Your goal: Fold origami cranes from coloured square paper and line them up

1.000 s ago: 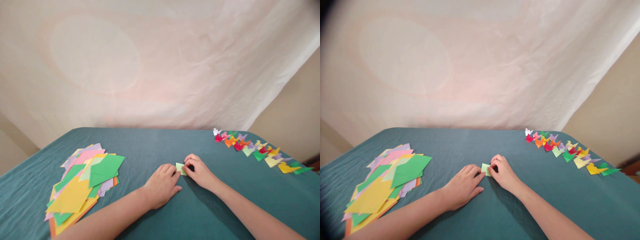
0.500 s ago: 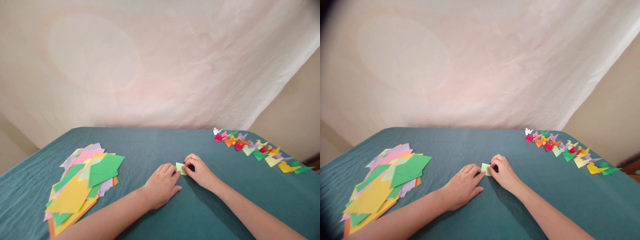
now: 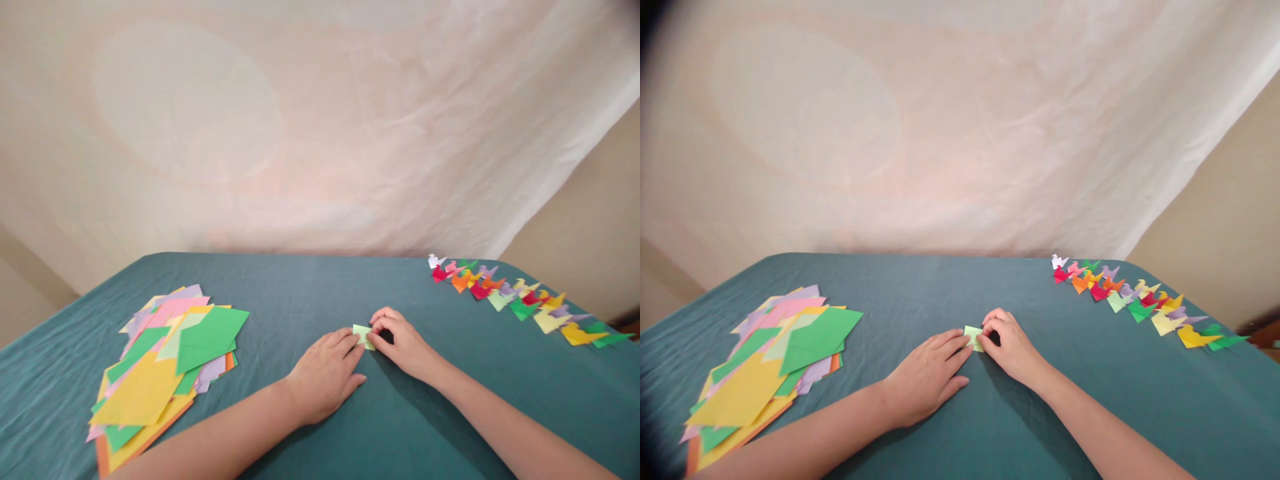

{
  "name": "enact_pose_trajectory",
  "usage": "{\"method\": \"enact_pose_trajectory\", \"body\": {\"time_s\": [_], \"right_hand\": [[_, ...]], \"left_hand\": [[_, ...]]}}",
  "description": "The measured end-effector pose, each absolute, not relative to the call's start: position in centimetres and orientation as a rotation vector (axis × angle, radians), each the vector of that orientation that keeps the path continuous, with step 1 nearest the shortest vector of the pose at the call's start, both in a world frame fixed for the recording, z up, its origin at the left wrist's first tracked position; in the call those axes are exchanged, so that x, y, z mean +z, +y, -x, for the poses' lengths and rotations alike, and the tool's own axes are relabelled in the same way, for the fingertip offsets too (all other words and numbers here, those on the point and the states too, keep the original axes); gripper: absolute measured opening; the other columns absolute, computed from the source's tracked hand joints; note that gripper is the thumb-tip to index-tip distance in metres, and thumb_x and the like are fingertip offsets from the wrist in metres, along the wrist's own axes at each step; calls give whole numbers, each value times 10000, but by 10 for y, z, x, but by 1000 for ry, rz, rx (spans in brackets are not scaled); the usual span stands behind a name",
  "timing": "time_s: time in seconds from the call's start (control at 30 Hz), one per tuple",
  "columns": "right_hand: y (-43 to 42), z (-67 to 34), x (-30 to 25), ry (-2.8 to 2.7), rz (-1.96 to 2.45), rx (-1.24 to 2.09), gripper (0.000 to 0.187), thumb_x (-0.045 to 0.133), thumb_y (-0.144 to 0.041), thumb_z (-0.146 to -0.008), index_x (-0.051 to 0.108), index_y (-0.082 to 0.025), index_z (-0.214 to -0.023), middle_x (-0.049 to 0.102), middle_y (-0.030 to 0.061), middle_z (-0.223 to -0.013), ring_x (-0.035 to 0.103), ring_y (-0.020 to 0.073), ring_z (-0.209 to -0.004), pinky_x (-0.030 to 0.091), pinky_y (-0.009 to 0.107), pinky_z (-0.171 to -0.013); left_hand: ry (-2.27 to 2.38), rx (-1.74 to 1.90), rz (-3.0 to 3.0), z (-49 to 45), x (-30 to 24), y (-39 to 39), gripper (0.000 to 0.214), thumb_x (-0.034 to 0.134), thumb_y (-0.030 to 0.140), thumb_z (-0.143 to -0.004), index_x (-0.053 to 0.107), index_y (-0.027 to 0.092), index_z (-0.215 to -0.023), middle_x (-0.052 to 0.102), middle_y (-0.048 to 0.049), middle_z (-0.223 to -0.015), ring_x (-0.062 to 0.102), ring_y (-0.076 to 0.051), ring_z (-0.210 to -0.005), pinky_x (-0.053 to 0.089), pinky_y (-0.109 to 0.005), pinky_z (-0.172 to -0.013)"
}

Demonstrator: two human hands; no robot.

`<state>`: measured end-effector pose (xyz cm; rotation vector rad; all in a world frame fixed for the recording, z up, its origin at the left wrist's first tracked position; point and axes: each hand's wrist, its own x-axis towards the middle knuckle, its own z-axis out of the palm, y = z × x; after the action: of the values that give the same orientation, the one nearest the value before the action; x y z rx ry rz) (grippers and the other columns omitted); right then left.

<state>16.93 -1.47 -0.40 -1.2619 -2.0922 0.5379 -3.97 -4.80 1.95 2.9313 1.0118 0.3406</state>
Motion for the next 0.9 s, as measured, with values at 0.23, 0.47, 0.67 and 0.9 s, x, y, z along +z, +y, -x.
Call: {"method": "enact_pose_trajectory", "body": {"time_s": [0.23, 0.47, 0.67, 0.9], "right_hand": [[-14, -179, 4, -2147, 1222, 693, 72, 563, -208, -795, 592, -197, -731, 527, 42, -980, 523, 177, -926, 405, 330, -845], [-12, -183, 6, -2196, 1162, 744, 40, 586, -187, -786, 615, -212, -795, 514, 36, -1021, 514, 172, -964, 389, 322, -878], [-11, -184, 5, -2207, 1157, 771, 43, 598, -194, -781, 635, -215, -782, 517, 35, -1027, 521, 175, -959, 395, 318, -870], [-9, -185, 6, -2227, 1154, 804, 89, 558, -243, -822, 631, -211, -782, 514, 36, -1030, 517, 170, -963, 395, 315, -874]], "left_hand": [[1020, 318, -2860, 35, 24, -53, 415, 451, 361, -888, 436, 145, -1241, 501, -84, -1226, 400, -238, -1180, 308, -376, -1029], [1010, 342, -2774, 33, 26, -54, 391, 465, 339, -880, 454, 140, -1217, 508, -82, -1177, 409, -234, -1140, 332, -372, -1010], [1008, 351, -2729, 33, 28, -53, 378, 481, 331, -870, 469, 149, -1201, 512, -83, -1149, 423, -246, -1098, 366, -396, -969], [969, 345, -2724, 36, 34, -45, 253, 459, 312, -887, 571, 173, -1066, 573, -67, -1056, 467, -228, -1044, 374, -388, -943]]}}
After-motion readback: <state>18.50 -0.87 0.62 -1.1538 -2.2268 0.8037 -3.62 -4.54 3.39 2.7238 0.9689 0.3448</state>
